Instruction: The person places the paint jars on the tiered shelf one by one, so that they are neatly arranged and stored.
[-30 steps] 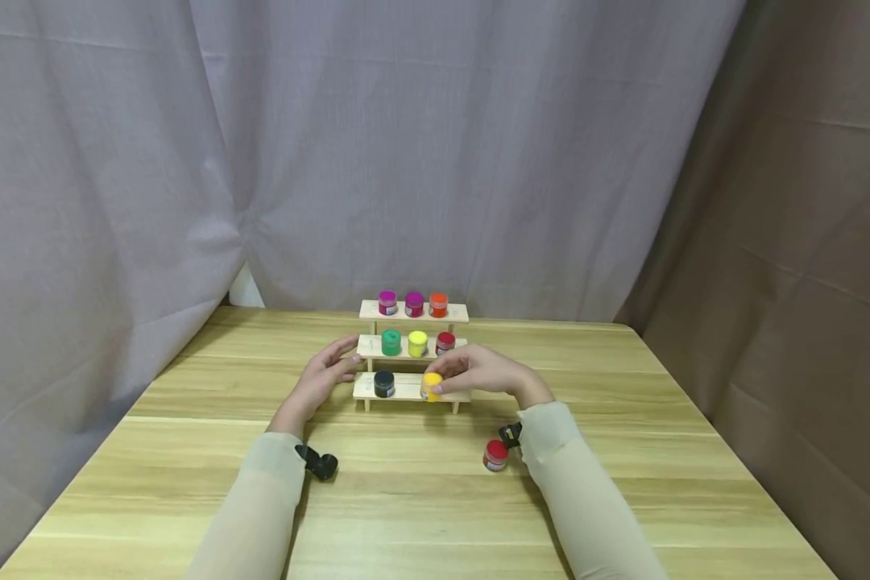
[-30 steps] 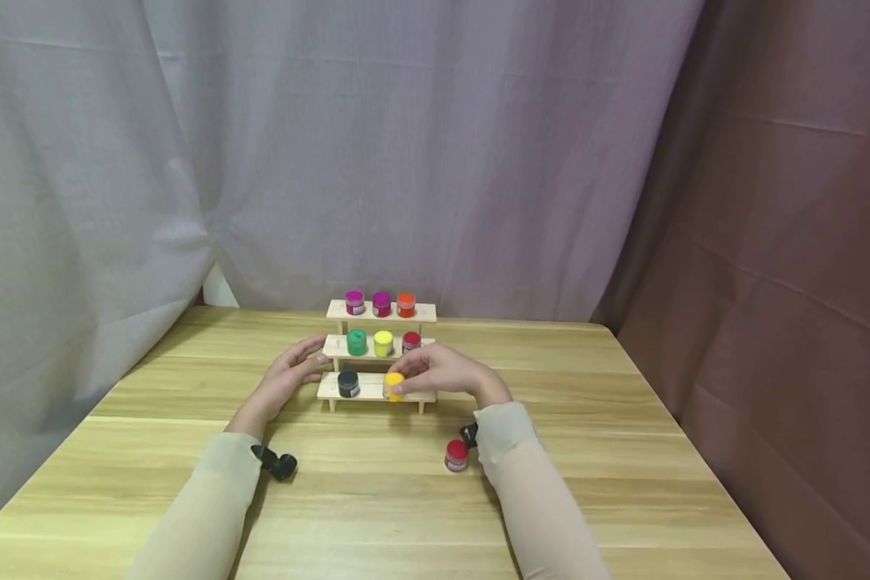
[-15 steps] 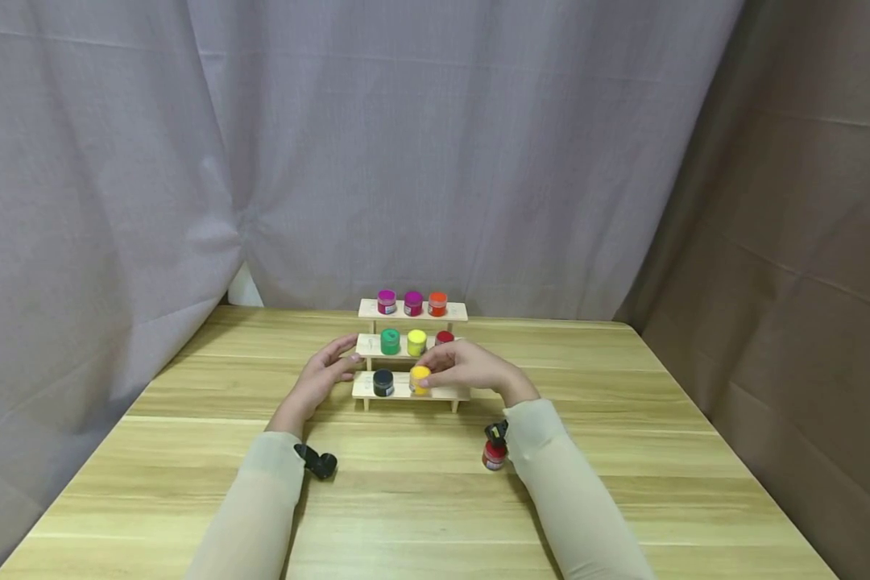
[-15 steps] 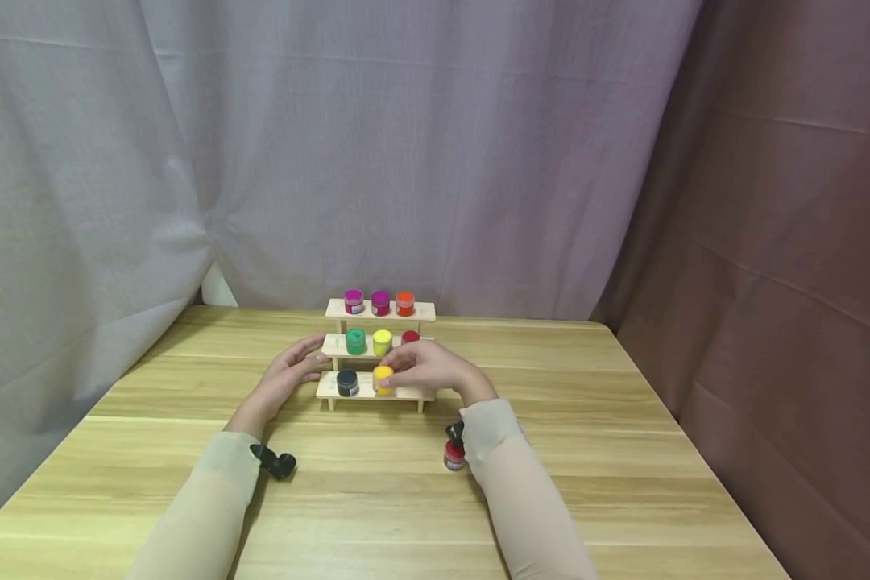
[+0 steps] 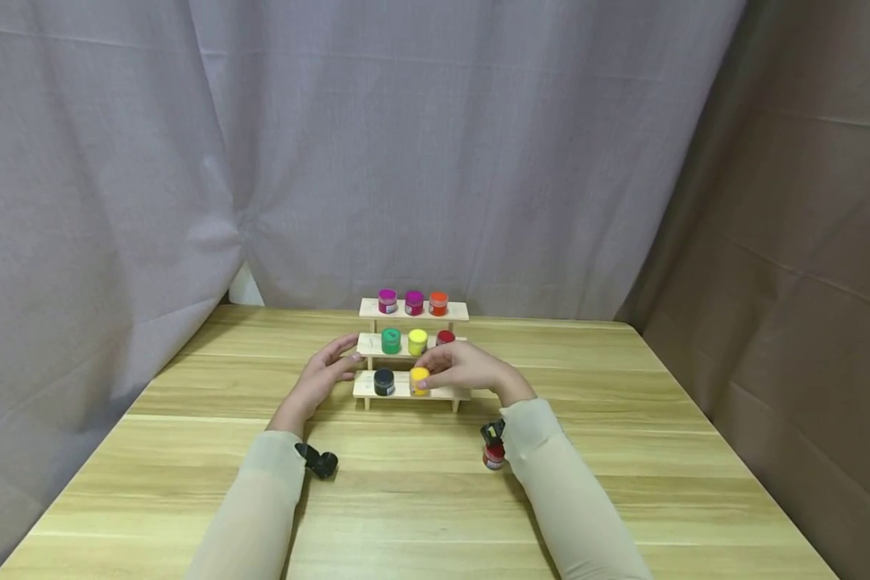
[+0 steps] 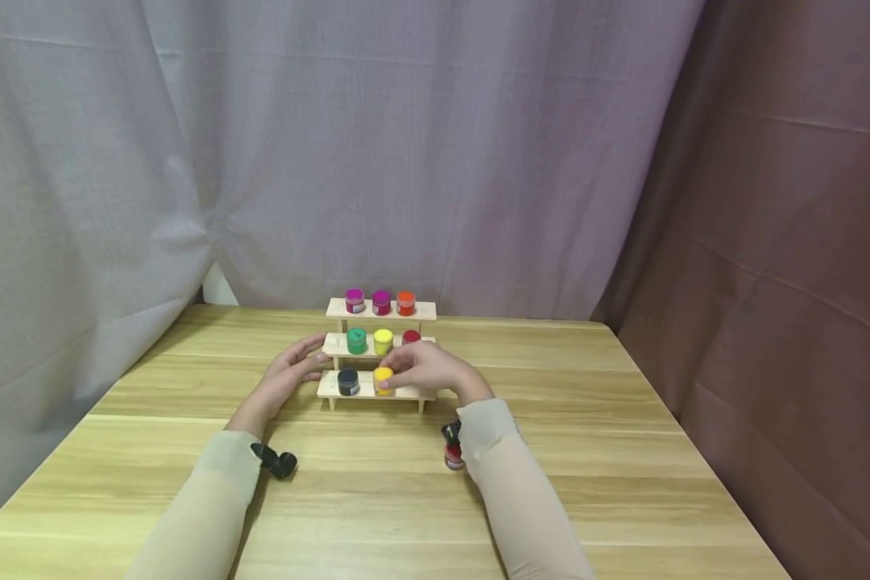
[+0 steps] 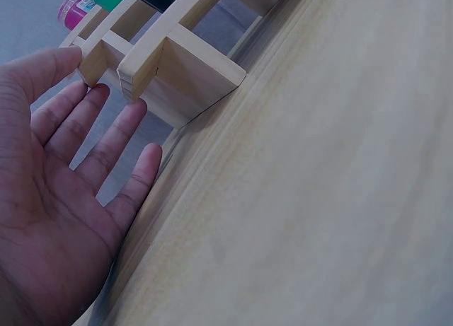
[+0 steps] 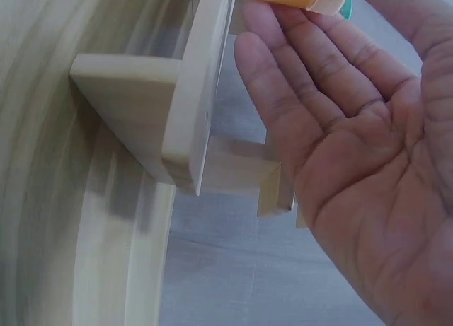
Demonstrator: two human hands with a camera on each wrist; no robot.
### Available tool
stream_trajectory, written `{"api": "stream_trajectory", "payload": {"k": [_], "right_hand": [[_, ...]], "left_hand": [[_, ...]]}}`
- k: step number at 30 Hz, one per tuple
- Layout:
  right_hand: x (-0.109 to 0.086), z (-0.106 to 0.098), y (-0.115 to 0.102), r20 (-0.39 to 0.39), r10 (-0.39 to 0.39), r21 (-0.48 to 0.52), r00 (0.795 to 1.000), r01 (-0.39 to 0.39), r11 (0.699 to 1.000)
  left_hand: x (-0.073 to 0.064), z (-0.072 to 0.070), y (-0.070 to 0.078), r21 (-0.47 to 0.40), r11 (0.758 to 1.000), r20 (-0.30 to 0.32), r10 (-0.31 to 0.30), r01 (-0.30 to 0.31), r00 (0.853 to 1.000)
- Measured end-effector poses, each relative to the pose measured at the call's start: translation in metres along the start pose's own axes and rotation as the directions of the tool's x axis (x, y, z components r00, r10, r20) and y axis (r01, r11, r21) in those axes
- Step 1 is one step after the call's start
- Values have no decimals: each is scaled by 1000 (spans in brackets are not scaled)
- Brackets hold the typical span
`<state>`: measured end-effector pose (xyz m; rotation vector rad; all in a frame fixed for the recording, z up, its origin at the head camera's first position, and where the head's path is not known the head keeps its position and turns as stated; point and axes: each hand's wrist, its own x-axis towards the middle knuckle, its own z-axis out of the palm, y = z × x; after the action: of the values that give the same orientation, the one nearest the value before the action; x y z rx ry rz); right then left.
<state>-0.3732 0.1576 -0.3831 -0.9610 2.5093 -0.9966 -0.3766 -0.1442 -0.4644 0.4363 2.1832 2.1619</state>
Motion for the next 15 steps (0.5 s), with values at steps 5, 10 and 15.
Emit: {"api": "stream_trajectory", "payload": {"k": [5, 10, 15], "right_hand": [[3, 2, -1, 6, -10, -16, 1000, 10, 1000], [3, 3, -3, 13, -7, -2, 1000, 7, 1000], [1, 3, -4, 12, -3, -14, 1000, 3, 1000]], "left_hand": [[-1, 0, -1, 9, 1000, -8, 17, -17, 1000], [-1, 0, -1, 15, 1000, -16, 20, -19, 1000], [0, 0, -3, 18, 1000, -13, 14, -14, 1000]]}}
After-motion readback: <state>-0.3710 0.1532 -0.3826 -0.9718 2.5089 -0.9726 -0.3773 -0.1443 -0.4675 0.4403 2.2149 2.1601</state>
